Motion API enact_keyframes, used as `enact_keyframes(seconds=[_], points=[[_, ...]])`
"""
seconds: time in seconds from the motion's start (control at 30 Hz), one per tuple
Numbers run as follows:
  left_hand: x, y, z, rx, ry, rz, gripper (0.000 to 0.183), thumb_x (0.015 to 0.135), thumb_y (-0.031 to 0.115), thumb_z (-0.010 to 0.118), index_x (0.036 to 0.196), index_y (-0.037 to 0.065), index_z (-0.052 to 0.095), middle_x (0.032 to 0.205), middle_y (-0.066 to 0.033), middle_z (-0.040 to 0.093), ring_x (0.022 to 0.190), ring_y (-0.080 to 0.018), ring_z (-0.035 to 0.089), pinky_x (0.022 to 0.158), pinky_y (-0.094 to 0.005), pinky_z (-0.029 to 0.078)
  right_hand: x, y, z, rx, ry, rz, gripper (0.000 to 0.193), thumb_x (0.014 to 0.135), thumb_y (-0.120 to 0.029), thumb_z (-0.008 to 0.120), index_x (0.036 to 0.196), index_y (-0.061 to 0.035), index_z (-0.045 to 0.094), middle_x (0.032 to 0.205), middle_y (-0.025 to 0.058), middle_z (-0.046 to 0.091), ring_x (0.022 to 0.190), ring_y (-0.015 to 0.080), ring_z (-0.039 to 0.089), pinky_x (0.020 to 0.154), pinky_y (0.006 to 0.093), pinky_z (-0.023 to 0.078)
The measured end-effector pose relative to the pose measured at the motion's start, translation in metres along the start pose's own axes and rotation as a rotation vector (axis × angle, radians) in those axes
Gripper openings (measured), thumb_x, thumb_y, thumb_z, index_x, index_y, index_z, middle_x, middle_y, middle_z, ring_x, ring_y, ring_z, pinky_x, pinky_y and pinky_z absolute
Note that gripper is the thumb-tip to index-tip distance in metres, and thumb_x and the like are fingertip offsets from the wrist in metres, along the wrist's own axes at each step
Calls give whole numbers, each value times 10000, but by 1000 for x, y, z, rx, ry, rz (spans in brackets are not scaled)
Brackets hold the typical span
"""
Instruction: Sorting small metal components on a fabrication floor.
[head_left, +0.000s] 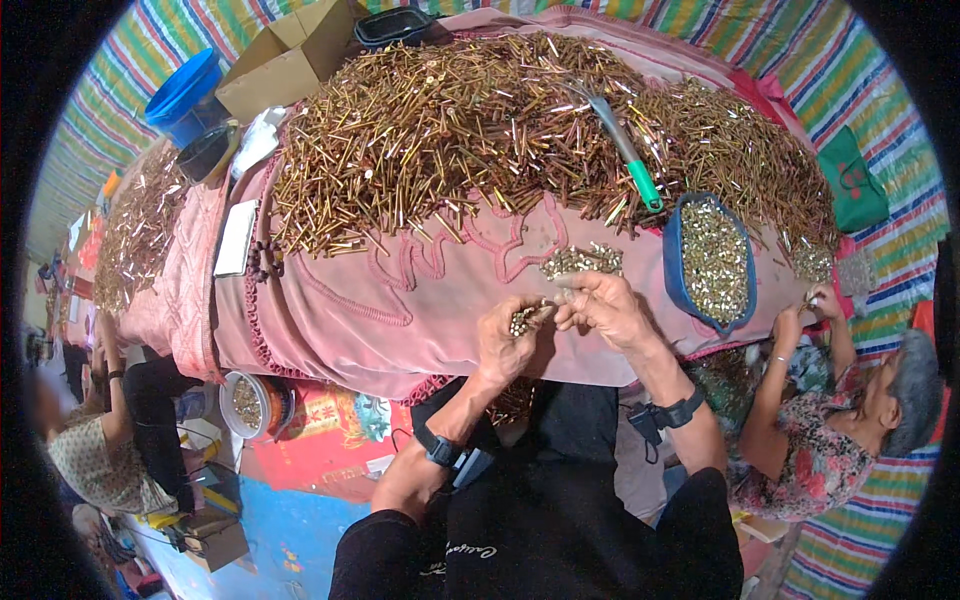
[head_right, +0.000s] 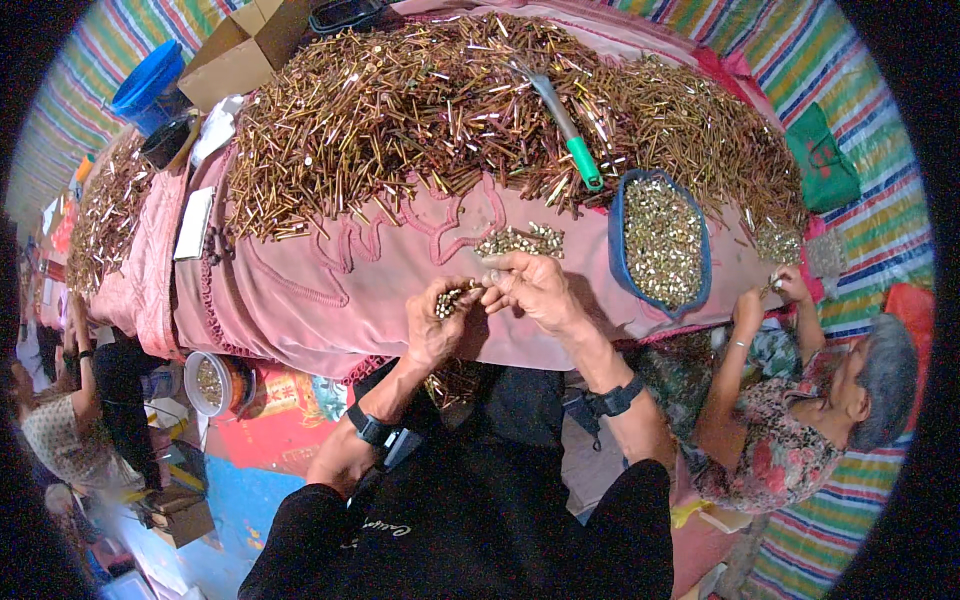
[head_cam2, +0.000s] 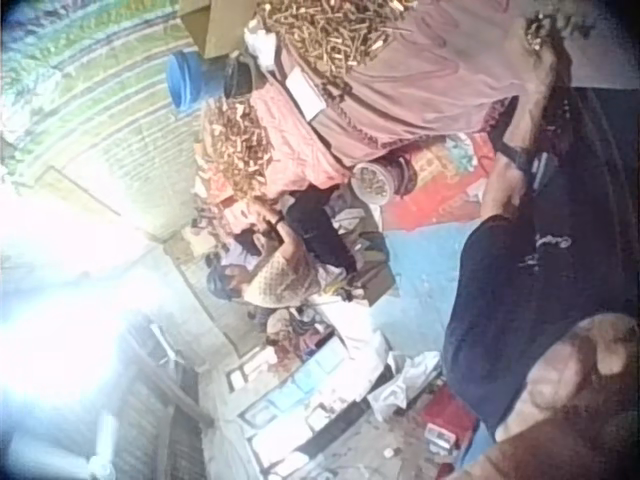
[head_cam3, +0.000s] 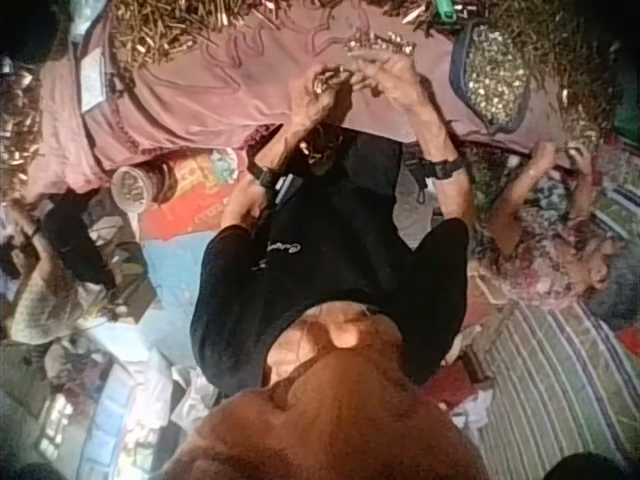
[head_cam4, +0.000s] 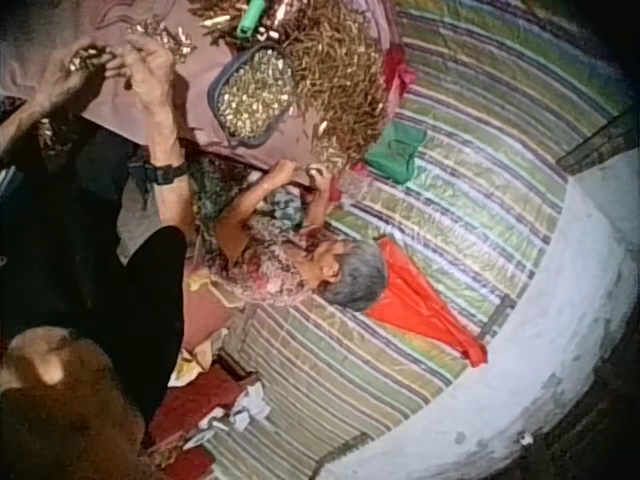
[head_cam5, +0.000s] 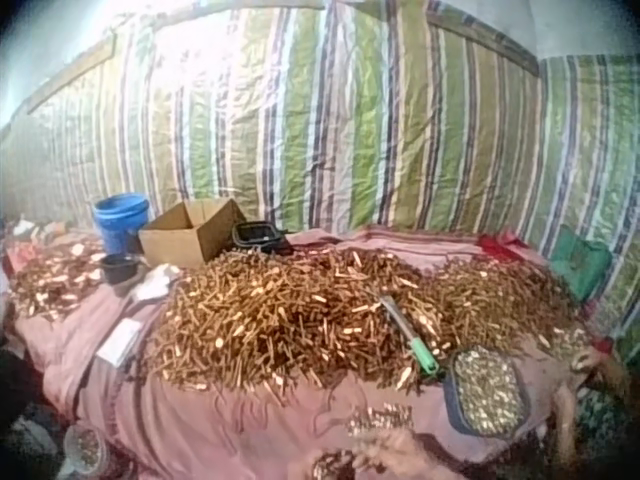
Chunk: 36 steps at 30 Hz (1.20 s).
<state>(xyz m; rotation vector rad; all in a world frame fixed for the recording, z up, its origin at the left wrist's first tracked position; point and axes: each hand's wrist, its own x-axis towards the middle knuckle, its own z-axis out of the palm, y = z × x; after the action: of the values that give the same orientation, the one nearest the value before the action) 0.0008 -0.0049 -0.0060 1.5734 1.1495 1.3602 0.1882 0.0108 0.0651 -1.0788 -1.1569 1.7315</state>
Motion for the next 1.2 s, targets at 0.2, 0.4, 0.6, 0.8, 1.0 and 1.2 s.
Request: enact_keyframes(seconds=[0.2,0.4,0.6,0.8,1.0,1.2], points=[[1,-1,-1,-25,-11,33,136,864,14,649,996,9,683,851,-111,704,768,-193,692,701,-308,537,2,7,4,-73,-4,-72,272,990,-128,614,1195,52,609,880,87,705,792,137,687,697,260,572],[6,11,-3,-85,-26,86,125,849,-12,673,974,4,675,876,-111,679,804,-193,670,721,-303,521,3,11,15,-365,77,-148,182,961,-85,620,1112,5,669,953,63,681,799,152,677,695,283,547],[4,8,-4,-114,-2,125,118,842,-12,687,958,3,666,838,-102,649,758,-190,642,691,-300,507,-1,-1,24,-935,115,-463,206,889,-1,643,1087,-29,695,896,73,643,835,176,641,698,296,508],[7,5,-8,-43,-48,125,106,815,-21,673,918,1,659,769,-114,615,701,-211,613,638,-325,484,0,-4,23,-881,65,-430,174,865,11,669,1031,-24,711,895,92,643,819,208,648,698,312,510],[14,9,-9,-45,-87,105,119,803,-31,673,918,-2,666,806,-123,644,743,-227,644,678,-330,505,3,-2,23,-893,92,-510,126,870,-13,684,995,-13,702,864,83,635,787,188,637,680,301,500],[14,1,-9,-80,-106,104,138,820,19,698,956,43,697,775,-117,633,706,-251,651,630,-342,498,10,18,12,-591,151,-248,181,821,-109,786,943,-8,699,843,85,661,723,141,616,636,302,503]])
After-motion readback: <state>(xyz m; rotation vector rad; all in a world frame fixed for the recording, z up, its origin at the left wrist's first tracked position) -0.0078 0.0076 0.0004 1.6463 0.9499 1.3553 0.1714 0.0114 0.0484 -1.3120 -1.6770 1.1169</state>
